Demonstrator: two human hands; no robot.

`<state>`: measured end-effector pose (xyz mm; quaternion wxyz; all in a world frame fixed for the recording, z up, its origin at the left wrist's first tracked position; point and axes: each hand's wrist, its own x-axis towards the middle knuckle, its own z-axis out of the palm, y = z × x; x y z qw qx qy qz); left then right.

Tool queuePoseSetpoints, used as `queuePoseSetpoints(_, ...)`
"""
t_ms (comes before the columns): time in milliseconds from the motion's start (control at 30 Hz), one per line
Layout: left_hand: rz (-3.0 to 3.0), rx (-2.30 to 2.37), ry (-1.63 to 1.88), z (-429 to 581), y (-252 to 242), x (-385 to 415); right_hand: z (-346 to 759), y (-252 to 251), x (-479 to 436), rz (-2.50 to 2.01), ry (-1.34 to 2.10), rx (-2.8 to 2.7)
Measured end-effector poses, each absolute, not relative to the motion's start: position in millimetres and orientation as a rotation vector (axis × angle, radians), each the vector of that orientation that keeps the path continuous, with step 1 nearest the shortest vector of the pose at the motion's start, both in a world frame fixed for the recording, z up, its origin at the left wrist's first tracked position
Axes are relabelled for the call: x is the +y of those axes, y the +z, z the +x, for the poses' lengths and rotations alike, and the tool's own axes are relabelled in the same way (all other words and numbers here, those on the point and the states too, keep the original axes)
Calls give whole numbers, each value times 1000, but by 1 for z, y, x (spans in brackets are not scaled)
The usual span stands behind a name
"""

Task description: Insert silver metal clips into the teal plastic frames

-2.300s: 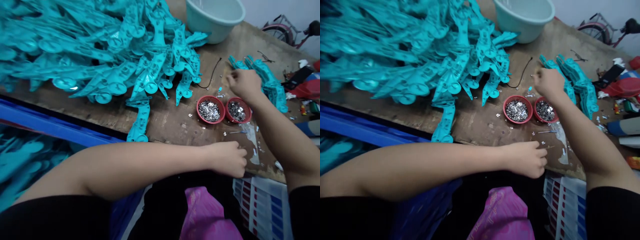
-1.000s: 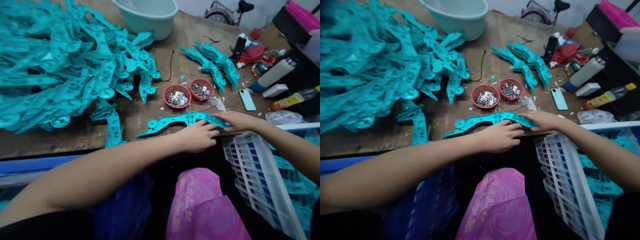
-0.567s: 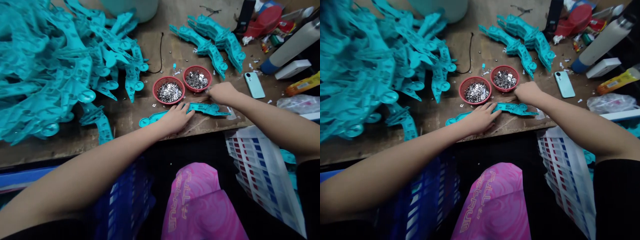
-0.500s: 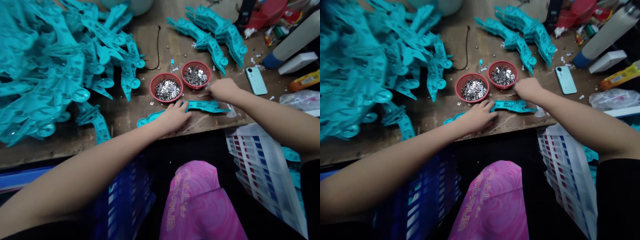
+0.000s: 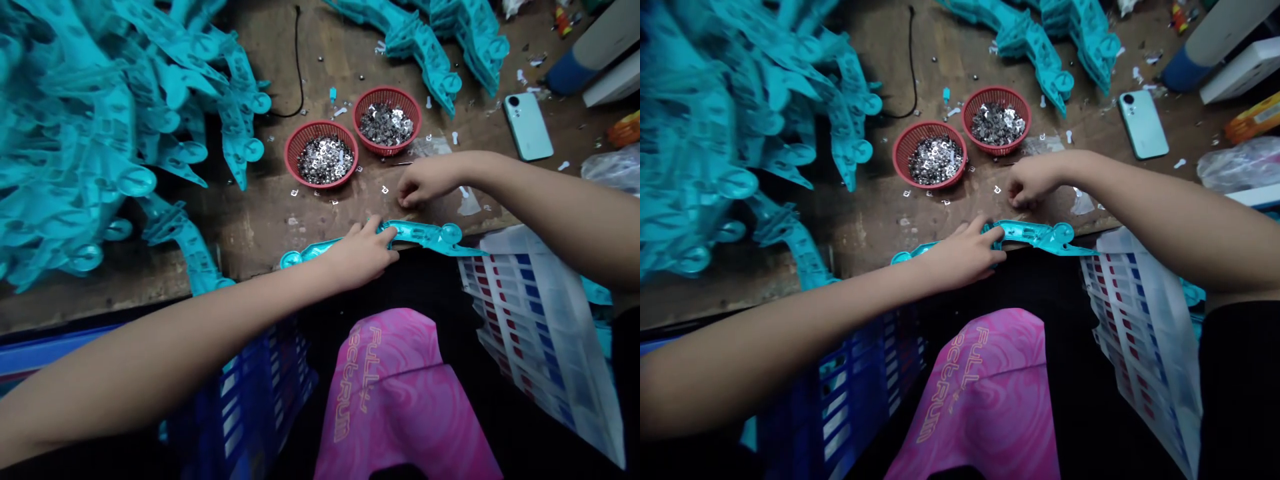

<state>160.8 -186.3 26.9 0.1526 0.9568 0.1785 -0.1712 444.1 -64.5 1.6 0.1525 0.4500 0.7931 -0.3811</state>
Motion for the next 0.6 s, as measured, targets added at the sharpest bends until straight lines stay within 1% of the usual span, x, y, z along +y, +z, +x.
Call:
queuePoseSetpoints(167,2761,479,-469,160,25,-186,432,18,-66,1463,-1048,2508)
queuePoseSetpoints(300,2772,444,-485,160,27,-179,424,19,-71,1435,-1219,2379)
queuePoseSetpoints(400,2777,411,-482,159,28,-176,428,22,-70,1481,-1281,2422)
queuePoseSetpoints(467,2776,410,-478,158,29,-174,440,28,-63,1537,-1178,2441)
queuePoseSetpoints(533,2775,429,-499,158,29,-172,457,30,-54,1624,-926,2380)
queuePoseSetpoints(600,2774,454,-527,158,30,-168,472,26,-46,1812,-642,2319)
